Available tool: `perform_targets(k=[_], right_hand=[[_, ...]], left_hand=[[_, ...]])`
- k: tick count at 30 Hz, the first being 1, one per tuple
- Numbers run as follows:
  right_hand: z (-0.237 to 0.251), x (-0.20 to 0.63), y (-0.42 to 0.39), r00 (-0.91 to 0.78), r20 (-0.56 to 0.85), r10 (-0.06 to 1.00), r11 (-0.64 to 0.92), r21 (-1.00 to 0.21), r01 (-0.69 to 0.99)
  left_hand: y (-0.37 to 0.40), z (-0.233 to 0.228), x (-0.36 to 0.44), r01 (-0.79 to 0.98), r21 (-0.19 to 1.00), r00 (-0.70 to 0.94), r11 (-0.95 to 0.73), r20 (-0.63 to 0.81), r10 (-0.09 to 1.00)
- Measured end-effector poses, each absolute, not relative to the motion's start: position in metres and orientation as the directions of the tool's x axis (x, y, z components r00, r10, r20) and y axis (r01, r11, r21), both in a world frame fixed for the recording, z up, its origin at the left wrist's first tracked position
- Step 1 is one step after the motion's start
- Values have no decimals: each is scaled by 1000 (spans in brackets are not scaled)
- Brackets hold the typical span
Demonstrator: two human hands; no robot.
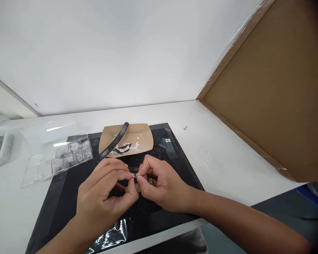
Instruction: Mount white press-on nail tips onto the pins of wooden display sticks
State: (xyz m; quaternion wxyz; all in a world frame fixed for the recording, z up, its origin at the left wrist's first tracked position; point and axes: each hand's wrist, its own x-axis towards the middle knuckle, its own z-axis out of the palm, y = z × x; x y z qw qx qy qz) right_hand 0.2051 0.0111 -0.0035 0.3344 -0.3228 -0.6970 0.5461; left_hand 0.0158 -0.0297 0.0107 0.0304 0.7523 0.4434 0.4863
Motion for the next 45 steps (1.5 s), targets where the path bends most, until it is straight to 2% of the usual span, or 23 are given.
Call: perform_targets(k=[12,23,29,38,45], right_hand=[[-7,204,12,-586,115,802,170,-985,39],[-12,207,15,-622,91,777,94,-995,-28],[-9,211,18,-679,210,704,166,-977,-130],[-8,216,22,-722,276,635,248,-957,-148],[-12,216,25,-702,360,615,415,-904,-101]], left_hand=[[-30,10,13,608,518,125,-602,687,716],[-32,6,6,467,684,115,-561,582,805],[-22,8,-6,365,745,208,-558,519,829],[-11,14,-15,307,680,370,-666,559,742],[-10,17,-14,361,503,445,-785,647,619]])
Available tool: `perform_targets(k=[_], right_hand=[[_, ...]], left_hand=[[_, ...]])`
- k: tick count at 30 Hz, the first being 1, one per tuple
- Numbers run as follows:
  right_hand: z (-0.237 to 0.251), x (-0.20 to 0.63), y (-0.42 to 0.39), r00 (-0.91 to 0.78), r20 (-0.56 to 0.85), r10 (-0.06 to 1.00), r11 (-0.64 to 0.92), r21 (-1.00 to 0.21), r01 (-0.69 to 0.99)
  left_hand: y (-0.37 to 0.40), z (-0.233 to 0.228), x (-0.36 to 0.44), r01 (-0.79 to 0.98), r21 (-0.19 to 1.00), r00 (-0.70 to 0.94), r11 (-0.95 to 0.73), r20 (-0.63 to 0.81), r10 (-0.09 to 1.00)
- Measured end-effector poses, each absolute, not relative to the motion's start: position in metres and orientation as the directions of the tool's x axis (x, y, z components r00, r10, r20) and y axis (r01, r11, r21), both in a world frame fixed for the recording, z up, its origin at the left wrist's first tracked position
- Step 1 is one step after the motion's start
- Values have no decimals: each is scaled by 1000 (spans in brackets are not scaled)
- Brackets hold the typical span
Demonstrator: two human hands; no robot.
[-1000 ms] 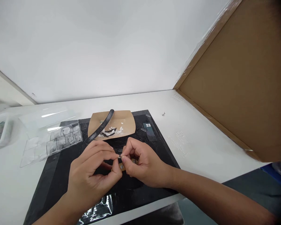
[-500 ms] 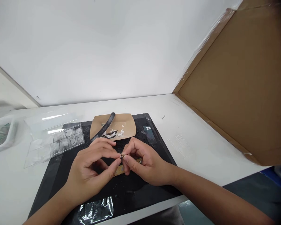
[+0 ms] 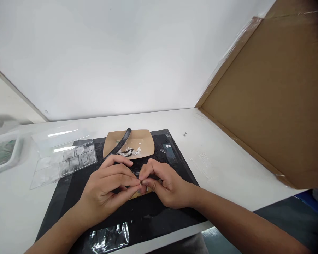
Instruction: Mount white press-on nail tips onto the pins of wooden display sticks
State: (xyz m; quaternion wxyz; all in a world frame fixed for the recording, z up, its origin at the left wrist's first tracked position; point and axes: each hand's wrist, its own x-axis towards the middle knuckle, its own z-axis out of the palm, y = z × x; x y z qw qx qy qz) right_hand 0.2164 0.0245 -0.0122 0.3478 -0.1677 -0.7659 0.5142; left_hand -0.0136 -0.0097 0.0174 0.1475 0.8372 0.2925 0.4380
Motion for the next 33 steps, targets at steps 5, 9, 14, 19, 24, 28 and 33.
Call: perform_targets(k=[5,9,14,19,24,28,33], right_hand=[[-12,216,24,-689,372,622,435,-896,-91],[-12,216,23,-692,344,635,409,-909,-76],[-12,216,23,-708,360,608,434,-897,-84],[-12,215,25,-694,407,595,487,-869,-92],[-11,215,30,-657,463,595,586,-810,-41],[-11,215,33,-625,531,573,676,-737,-6],[-14,215,35,-588,605,536,771,-635,49]], left_hand=[[-11,17,-13,424,343,481,-838,699,529],[-13,16,-12,469,329,463,-820,698,546],[-10,16,-13,376,508,444,-775,635,632],[-7,11,-17,308,681,397,-665,544,740],[-7,4,-17,306,797,309,-522,435,846],[-8,4,-17,300,855,258,-422,353,899],[-12,4,-14,265,892,204,-367,320,925]])
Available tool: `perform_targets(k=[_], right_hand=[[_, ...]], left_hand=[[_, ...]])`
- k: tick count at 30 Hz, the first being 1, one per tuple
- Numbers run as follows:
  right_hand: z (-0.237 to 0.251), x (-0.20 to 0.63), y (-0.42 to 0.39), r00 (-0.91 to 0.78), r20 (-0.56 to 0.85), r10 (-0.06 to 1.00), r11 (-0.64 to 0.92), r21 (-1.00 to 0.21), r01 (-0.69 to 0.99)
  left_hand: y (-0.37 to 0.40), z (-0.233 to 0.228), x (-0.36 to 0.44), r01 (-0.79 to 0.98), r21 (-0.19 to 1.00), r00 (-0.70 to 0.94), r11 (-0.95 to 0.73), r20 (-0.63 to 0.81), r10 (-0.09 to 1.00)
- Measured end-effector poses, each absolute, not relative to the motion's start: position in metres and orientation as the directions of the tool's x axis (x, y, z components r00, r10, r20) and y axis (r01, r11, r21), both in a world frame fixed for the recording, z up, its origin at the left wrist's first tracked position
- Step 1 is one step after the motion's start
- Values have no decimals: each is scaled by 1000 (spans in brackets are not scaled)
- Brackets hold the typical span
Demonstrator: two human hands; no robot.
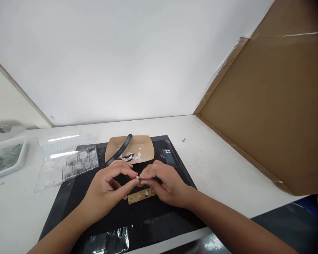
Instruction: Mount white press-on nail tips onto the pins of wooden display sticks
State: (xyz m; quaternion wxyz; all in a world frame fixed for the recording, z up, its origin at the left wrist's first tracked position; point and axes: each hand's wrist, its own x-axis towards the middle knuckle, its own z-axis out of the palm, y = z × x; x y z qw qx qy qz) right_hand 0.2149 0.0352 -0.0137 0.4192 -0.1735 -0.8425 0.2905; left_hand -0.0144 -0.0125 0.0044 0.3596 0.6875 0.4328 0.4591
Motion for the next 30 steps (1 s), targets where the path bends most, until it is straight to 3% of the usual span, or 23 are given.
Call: perform_targets(k=[11,23,30], right_hand=[[-17,216,38,-580,700,417,883,-463,76],[-17,216,39,-590,714,377,913,-395,105],[-17,212,38,-553,766,327,939,-328,102]], left_hand=[[-21,4,-8,256,908,156,-330,298,942],[-20,2,-5,326,789,154,-520,498,853],[-22,-2,-4,311,856,138,-413,390,911]])
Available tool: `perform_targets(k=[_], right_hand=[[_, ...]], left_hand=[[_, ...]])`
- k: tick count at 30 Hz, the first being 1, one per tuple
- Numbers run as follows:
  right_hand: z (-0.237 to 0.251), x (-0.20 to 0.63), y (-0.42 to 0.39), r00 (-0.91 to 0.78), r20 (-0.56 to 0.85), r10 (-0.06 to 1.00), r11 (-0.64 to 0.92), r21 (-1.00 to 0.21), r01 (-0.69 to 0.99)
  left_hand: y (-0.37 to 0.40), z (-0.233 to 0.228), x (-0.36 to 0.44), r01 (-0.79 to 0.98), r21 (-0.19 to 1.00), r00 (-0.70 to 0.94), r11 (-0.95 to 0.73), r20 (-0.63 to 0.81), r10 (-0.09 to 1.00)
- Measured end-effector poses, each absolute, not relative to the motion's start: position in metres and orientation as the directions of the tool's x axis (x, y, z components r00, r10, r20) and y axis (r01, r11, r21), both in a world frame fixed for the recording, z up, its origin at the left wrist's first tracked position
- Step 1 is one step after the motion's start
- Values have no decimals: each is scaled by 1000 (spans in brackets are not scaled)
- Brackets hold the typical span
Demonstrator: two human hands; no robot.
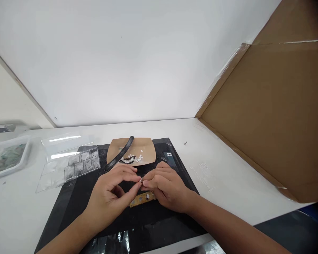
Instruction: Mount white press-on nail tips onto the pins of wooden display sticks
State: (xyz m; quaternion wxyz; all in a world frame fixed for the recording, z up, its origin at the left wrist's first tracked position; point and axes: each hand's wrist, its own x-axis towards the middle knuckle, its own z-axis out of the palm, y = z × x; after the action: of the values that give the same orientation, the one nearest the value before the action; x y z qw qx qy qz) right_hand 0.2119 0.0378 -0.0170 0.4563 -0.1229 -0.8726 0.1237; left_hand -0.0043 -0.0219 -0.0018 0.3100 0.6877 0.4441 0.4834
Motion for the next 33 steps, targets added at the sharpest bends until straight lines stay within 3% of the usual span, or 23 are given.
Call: perform_targets(k=[6,13,23,26,33], right_hand=[[-14,211,37,-553,770,319,945,-302,123],[-12,213,39,-575,770,276,961,-213,176],[-7,218,38,-668,715,206,963,-28,267],[-9,216,38,-661,718,216,964,-48,263],[-11,213,38,-597,737,316,949,-254,189]], left_hand=[[-22,-2,-5,248,917,137,-311,285,949],[-22,-1,-2,103,994,71,-39,32,997],[-21,4,0,200,978,78,52,-69,995],[-22,4,0,201,979,79,44,-61,995],[-24,0,1,222,975,64,-14,0,998]])
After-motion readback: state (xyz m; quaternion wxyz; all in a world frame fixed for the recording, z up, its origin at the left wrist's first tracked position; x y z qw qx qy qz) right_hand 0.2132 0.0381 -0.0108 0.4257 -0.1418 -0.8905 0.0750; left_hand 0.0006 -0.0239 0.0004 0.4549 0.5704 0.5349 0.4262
